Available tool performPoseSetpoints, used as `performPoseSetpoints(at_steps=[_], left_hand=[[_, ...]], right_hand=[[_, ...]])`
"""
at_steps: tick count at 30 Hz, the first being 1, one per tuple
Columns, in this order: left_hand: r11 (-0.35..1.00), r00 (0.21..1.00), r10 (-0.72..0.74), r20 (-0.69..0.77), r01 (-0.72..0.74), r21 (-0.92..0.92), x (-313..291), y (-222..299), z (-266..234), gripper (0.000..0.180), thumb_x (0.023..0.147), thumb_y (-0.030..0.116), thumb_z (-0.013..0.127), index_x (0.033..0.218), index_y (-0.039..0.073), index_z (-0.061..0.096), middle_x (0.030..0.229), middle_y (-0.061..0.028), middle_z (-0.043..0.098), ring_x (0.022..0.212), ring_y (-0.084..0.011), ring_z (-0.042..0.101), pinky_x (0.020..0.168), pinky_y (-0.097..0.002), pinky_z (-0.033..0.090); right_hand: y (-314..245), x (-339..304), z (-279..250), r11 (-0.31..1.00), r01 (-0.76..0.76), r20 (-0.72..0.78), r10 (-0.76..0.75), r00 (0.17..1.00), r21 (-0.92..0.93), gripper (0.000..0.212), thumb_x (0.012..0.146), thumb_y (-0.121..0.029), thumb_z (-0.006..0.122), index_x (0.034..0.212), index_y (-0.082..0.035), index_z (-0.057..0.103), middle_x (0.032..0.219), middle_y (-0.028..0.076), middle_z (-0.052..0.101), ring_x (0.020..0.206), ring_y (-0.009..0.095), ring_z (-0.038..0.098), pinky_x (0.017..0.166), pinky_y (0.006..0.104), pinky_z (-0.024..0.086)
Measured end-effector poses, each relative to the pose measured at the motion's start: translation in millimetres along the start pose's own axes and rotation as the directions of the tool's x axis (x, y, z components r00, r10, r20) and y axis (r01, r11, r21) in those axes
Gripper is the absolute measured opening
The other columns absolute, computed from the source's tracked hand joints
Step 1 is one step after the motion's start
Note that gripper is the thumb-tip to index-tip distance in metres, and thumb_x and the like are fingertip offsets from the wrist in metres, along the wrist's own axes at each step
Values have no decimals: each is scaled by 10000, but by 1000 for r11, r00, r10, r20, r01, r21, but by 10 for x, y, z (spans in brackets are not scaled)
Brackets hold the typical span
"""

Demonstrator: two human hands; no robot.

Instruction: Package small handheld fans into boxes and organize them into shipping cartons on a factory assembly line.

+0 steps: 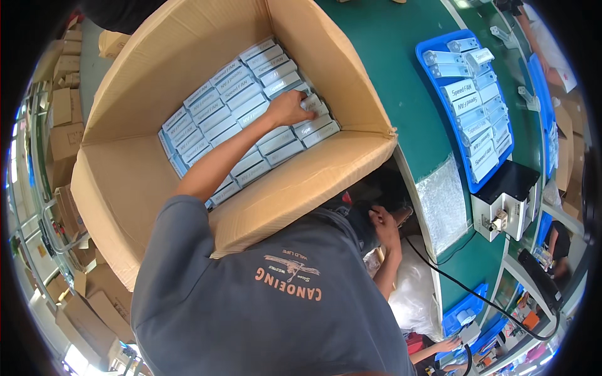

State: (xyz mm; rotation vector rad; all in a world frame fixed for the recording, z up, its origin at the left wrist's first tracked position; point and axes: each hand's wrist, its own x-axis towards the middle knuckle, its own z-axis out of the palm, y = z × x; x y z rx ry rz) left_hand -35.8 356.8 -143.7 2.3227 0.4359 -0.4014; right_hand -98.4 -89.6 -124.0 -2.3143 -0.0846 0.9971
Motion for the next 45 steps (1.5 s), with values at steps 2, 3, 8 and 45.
performPoseSetpoints(at_steps=[2, 3, 8, 45], left_hand=[[986, 990, 40, 134, -18, -163, 49, -84, 16, 623, 684, 495, 804, 1022, -27, 759, 948, -234, 738, 887, -375, 713, 837, -409, 559], [986, 990, 41, 132, -18, -166, 67, -94, 8, 623, 684, 495, 804, 1022, -27, 759, 948, -234, 738, 887, -375, 713, 837, -409, 559], [969, 947, 100, 305, -23, -246, 84, -28, -27, 610, 717, 476, 826, 1091, -2, 759, 924, -171, 739, 864, -272, 681, 814, -389, 525], [426, 801, 243, 548, 419, -802, -59, -855, -185, 1091, 674, 386, 877, 1553, 9, 352, 1447, -146, 557, 1309, -299, 565, 1117, -415, 455]], right_hand=[[11, 25, 4, 1000, -19, 5, 19, 1000, -8, 371, 1000, -295, 632, 1252, -24, 655, 1026, 215, 733, 966, 301, 730, 863, 374, 545], [24, 31, 4, 1000, -19, 8, 19, 1000, 0, 369, 1000, -294, 631, 1250, -23, 654, 1022, 215, 732, 958, 301, 728, 858, 373, 545], [232, 81, 42, 999, -1, 3, 1, 1000, 35, 366, 999, -290, 632, 1240, -16, 653, 995, 199, 735, 943, 278, 729, 848, 358, 543], [-2135, -579, -913, 647, 678, -159, -672, 723, 349, 278, 993, -54, 618, 1264, 3, 645, 1085, 104, 707, 961, 183, 701, 841, 298, 551]])
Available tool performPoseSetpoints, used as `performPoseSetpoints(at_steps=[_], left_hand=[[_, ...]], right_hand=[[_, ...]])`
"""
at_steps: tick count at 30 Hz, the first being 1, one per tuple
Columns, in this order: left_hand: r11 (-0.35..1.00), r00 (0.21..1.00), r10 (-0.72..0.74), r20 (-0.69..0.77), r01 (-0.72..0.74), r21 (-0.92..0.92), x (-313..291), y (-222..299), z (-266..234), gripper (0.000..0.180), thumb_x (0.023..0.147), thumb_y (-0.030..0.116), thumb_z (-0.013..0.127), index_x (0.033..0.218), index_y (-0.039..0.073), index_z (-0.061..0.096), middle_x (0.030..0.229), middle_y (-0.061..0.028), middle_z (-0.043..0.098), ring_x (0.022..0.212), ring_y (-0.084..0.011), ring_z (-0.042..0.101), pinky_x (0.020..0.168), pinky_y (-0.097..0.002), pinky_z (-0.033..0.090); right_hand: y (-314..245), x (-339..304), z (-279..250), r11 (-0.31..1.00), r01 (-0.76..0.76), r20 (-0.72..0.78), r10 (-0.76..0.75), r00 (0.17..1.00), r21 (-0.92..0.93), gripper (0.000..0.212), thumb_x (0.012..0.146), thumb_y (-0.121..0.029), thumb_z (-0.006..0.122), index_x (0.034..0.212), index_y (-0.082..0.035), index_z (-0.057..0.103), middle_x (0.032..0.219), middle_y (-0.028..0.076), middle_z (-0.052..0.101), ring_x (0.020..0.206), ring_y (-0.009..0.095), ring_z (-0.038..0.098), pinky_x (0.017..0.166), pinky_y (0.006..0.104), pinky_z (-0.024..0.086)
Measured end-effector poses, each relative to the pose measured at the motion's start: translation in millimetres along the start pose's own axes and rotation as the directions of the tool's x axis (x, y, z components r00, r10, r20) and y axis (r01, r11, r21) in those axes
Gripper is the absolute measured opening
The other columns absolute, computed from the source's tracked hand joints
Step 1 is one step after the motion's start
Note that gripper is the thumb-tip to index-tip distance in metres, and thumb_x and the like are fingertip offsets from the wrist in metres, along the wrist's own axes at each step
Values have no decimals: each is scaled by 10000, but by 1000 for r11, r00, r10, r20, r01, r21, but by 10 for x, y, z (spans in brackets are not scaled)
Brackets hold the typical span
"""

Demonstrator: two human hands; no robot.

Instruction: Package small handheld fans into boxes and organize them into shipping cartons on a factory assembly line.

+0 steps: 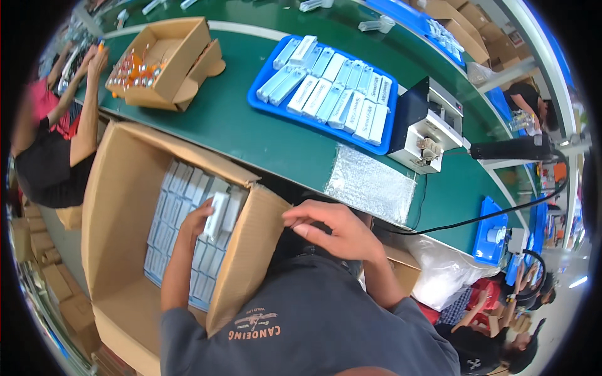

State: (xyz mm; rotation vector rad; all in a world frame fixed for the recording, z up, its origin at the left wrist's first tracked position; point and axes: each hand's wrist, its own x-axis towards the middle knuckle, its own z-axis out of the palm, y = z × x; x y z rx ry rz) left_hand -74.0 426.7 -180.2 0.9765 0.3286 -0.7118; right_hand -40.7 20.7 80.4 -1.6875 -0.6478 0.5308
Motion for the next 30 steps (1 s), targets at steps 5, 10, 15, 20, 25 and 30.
performPoseSetpoints(at_steps=[5, 10, 15, 20, 25, 30], left_hand=[[980, 973, 198, -117, -194, 45, -1068, 811, 688, 1080, 684, 527, 841, 1480, -52, 396, 1274, -341, 614, 1100, -472, 659, 956, -533, 554], [962, 942, 271, -197, -261, 78, -1668, 1636, 2036, 1045, 659, 502, 875, 1432, -50, 440, 1175, -313, 645, 1056, -409, 688, 890, -498, 592], [904, 965, 261, 15, -250, 347, -1186, 2176, 2524, 1001, 729, 479, 846, 1463, -35, 400, 1291, -204, 626, 1143, -298, 666, 997, -426, 547], [776, 961, 215, 176, -278, 566, -108, 2629, 3168, 689, 883, 375, 768, 1383, -21, 510, 1199, -99, 663, 1049, -160, 661, 891, -306, 546], [602, 954, 179, 240, -300, 740, 1347, 2960, 3607, 694, 807, 586, 805, 1154, -4, 696, 1061, -102, 734, 970, -183, 709, 846, -320, 561], [544, 971, 191, 142, -225, 808, 2056, 3044, 3661, 745, 843, 666, 721, 1178, 0, 697, 1085, -122, 727, 959, -224, 711, 792, -353, 567]], right_hand=[[-408, 119, 112, 991, 75, 146, -91, 985, 111, 429, 1007, -115, 617, 1420, -42, 526, 1089, 129, 684, 970, 229, 709, 846, 340, 568], [-653, 262, 294, 981, -49, 272, -4, 962, 188, 632, 1041, -220, 593, 1557, -66, 261, 1210, 165, 609, 963, 264, 717, 825, 352, 583], [-690, 436, 180, 963, 21, 17, -27, 999, 269, 754, 1048, -338, 589, 1550, 13, 149, 1253, 214, 565, 876, 225, 700, 750, 338, 581], [-319, 745, -447, 889, -7, -275, 148, 950, 457, 767, 1044, -524, 503, 1513, 9, 213, 1255, 217, 543, 892, 267, 689, 715, 398, 627], [257, 1240, -1448, 898, -46, -398, 240, 886, 438, 653, 1048, -550, 385, 1429, -19, 399, 1207, 198, 608, 889, 328, 730, 753, 417, 634], [390, 1461, -1866, 907, -175, -467, 354, 810, 383, 639, 1051, -533, 367, 1420, -27, 489, 1228, 185, 651, 902, 306, 739, 716, 373, 638]])
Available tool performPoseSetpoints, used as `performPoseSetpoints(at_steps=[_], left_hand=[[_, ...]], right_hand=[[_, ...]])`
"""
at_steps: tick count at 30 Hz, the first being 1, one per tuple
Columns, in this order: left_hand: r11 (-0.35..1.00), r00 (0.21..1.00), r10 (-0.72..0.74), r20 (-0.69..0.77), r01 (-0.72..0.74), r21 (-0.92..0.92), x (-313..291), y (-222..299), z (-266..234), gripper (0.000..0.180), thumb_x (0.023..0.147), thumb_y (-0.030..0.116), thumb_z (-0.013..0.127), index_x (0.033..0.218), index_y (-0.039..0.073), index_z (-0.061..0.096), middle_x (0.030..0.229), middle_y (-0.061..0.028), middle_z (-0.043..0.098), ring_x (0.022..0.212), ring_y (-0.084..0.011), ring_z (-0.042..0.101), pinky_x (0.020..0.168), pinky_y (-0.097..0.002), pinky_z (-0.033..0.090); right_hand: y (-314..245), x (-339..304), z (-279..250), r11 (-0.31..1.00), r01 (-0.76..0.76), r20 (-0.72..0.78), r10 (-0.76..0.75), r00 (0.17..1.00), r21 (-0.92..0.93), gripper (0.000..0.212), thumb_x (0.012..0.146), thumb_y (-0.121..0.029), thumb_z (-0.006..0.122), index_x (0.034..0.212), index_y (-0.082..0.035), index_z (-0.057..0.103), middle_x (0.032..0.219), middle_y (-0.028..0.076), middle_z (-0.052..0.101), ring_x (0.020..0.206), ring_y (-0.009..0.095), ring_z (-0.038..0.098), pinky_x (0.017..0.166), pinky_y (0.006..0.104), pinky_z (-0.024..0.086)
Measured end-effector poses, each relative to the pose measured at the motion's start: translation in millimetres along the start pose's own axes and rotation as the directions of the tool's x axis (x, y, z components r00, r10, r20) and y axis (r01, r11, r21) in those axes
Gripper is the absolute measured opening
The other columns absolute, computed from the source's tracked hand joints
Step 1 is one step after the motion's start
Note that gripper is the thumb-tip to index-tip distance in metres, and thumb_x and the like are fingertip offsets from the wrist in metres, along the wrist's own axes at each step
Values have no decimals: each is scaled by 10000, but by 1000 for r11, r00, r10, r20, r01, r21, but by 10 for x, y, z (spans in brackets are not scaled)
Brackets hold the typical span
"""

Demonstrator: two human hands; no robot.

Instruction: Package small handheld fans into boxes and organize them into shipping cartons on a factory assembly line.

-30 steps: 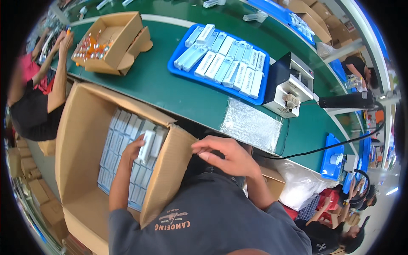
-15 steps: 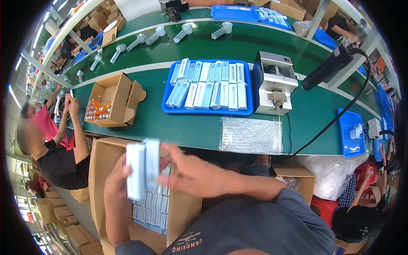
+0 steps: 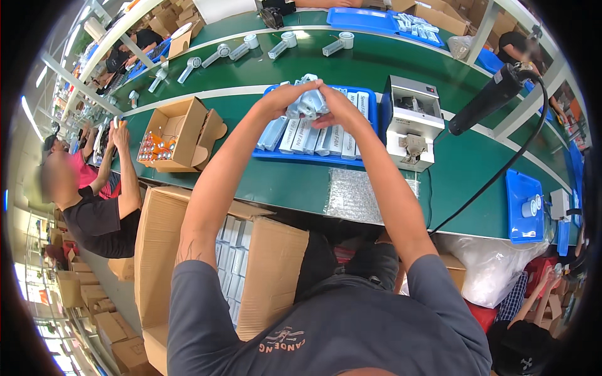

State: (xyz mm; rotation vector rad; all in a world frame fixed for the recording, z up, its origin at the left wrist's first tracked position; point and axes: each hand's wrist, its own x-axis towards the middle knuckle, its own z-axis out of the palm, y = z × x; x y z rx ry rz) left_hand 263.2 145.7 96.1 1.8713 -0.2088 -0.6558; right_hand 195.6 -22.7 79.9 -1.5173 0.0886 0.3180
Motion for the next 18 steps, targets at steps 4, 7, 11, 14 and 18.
performPoseSetpoints(at_steps=[4, 7, 11, 14, 18], left_hand=[[993, 989, -82, -126, 92, 76, 111, 64, 51, 813, 902, 639, 652, 1351, -37, 594, 1331, -203, 631, 1197, -329, 621, 988, -489, 494], [994, 989, -56, -138, 69, 88, 24, 86, 47, 925, 900, 644, 639, 1462, -73, 480, 1432, -263, 560, 1286, -425, 565, 1055, -529, 449], [966, 975, -52, -218, 105, 237, 39, -140, -142, 952, 909, 650, 616, 1435, -132, 476, 1433, -330, 530, 1329, -428, 529, 1096, -507, 417], [969, 967, 140, -215, -89, 229, -246, -114, -32, 822, 917, 666, 609, 1338, -40, 603, 1317, -172, 612, 1216, -265, 548, 1030, -489, 422], [939, 904, 318, -285, -258, 230, -1063, -82, -285, 741, 959, 571, 632, 1362, -49, 576, 1323, -177, 621, 1243, -251, 565, 1057, -386, 438]], right_hand=[[34, 204, -113, 948, 32, -72, -58, 996, -316, 627, 1043, -470, 452, 1323, 84, 542, 1193, 190, 656, 758, 286, 740, 612, 344, 626], [34, 218, -155, 931, 13, -34, -27, 999, -366, 633, 1040, -445, 483, 1257, 146, 545, 1120, 204, 669, 663, 276, 729, 587, 335, 613], [28, -6, -24, 837, 92, -85, -163, 983, -539, 623, 937, -434, 612, 1090, 170, 593, 884, 249, 724, 639, 291, 748, 631, 376, 600], [128, -30, -101, 842, 140, -84, -214, 973, -520, 549, 869, -311, 722, 1142, 146, 589, 897, 233, 734, 628, 267, 741, 599, 359, 598], [383, 148, -141, 891, 204, -109, -269, 957, -406, 690, 873, -257, 742, 1363, 154, 482, 924, 226, 737, 629, 230, 740, 584, 347, 584]])
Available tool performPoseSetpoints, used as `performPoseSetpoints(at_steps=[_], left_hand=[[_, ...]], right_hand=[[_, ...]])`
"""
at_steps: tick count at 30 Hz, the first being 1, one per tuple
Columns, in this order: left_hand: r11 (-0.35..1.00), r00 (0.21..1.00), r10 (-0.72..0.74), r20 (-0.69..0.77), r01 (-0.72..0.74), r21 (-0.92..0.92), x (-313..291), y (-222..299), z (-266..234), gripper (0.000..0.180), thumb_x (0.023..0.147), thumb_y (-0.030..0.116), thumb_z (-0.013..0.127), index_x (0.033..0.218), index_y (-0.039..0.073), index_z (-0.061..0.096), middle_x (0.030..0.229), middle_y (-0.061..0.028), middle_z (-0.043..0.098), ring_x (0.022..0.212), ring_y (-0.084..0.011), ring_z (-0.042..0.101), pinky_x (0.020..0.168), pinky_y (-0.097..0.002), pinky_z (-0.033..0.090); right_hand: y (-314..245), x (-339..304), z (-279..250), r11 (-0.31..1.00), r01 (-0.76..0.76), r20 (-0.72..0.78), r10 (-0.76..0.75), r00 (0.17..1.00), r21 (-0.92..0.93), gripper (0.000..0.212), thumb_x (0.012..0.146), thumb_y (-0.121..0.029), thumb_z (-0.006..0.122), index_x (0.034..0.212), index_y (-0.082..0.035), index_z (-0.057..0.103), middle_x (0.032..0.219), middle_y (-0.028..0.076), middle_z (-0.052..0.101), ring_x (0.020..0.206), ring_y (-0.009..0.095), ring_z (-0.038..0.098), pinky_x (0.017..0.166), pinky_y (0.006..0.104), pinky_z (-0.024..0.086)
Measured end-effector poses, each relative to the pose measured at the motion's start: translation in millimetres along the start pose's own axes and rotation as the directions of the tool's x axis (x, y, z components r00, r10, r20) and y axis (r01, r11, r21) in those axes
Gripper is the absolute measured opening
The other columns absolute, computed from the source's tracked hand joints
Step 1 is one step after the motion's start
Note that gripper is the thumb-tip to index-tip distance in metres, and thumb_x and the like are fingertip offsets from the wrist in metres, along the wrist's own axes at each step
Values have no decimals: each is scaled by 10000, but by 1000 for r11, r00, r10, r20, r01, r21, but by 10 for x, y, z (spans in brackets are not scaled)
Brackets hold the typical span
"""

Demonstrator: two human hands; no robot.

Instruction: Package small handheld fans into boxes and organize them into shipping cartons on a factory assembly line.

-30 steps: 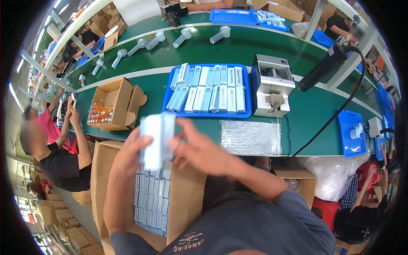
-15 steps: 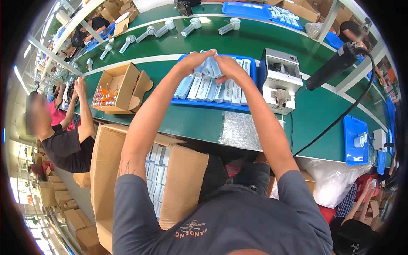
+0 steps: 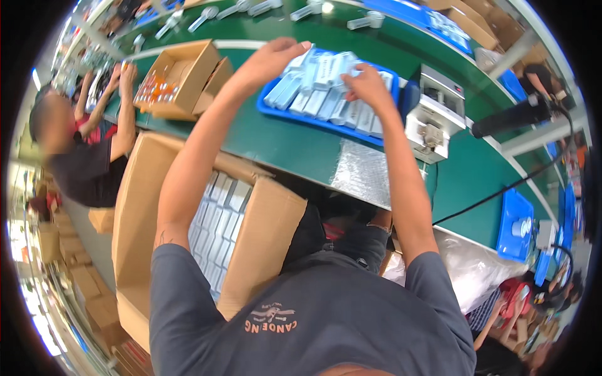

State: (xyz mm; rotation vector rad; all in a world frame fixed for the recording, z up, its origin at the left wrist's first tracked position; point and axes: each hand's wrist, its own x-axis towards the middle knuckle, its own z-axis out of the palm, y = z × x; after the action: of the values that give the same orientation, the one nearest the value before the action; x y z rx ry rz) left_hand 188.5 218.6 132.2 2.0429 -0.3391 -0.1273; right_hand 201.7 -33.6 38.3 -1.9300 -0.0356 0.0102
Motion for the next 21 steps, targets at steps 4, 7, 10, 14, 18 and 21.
performPoseSetpoints(at_steps=[4, 7, 10, 14, 18, 21], left_hand=[[978, 989, 124, 82, -108, -178, -1035, 2, -720, 464, 1019, 425, 611, 1170, -8, 685, 1073, -88, 713, 1025, -147, 672, 944, -297, 520], [936, 873, 61, 483, 118, -332, -1905, -402, -1303, 462, 1023, 426, 584, 1062, -13, 723, 964, -83, 730, 885, -158, 705, 820, -280, 564], [904, 865, -300, 403, 393, -168, -2330, -1024, -1203, 456, 980, 433, 652, 975, -15, 736, 877, -79, 731, 834, -143, 703, 766, -265, 564], [792, 889, -449, -91, 442, 421, -2680, -2367, -548, 580, 864, 460, 765, 1154, -31, 662, 1123, -208, 694, 1023, -316, 673, 863, -394, 554], [568, 869, -383, -314, 489, 662, -2998, -2885, 271, 1187, 614, 644, 854, 1520, 43, 378, 1546, -349, 271, 1444, -491, 293, 1083, -675, 339], [529, 862, -354, -363, 504, 682, -2975, -2982, 443, 1303, 562, 656, 854, 1574, 68, 281, 1567, -375, 225, 1453, -573, 227, 1084, -756, 275]], right_hand=[[164, -15, -340, 975, 18, -25, -25, 999, -222, 674, 929, -353, 733, 1384, 88, 503, 799, 156, 755, 673, 211, 745, 649, 307, 574], [141, -78, -446, 996, -79, 36, 78, 996, 30, 491, 942, -350, 743, 1217, 45, 648, 936, 115, 681, 791, 193, 722, 702, 286, 563], [244, -143, -610, 995, -93, -57, 95, 994, 47, 526, 958, -328, 729, 1289, 59, 595, 1023, 149, 696, 779, 184, 707, 680, 262, 540], [61, -640, -411, 991, 122, -243, -132, 961, -55, 454, 988, -222, 677, 1338, 45, 564, 1028, 133, 698, 705, 138, 649, 641, 248, 513], [-236, -1442, 29, 955, 274, -52, -281, 958, -117, 372, 1020, -92, 584, 1369, 28, 545, 1014, 108, 676, 730, 108, 622, 663, 243, 507], [-120, -1755, 120, 965, 244, -42, -249, 968, -98, 378, 1011, -69, 599, 1376, 13, 548, 1024, 97, 669, 749, 101, 608, 677, 242, 506]])
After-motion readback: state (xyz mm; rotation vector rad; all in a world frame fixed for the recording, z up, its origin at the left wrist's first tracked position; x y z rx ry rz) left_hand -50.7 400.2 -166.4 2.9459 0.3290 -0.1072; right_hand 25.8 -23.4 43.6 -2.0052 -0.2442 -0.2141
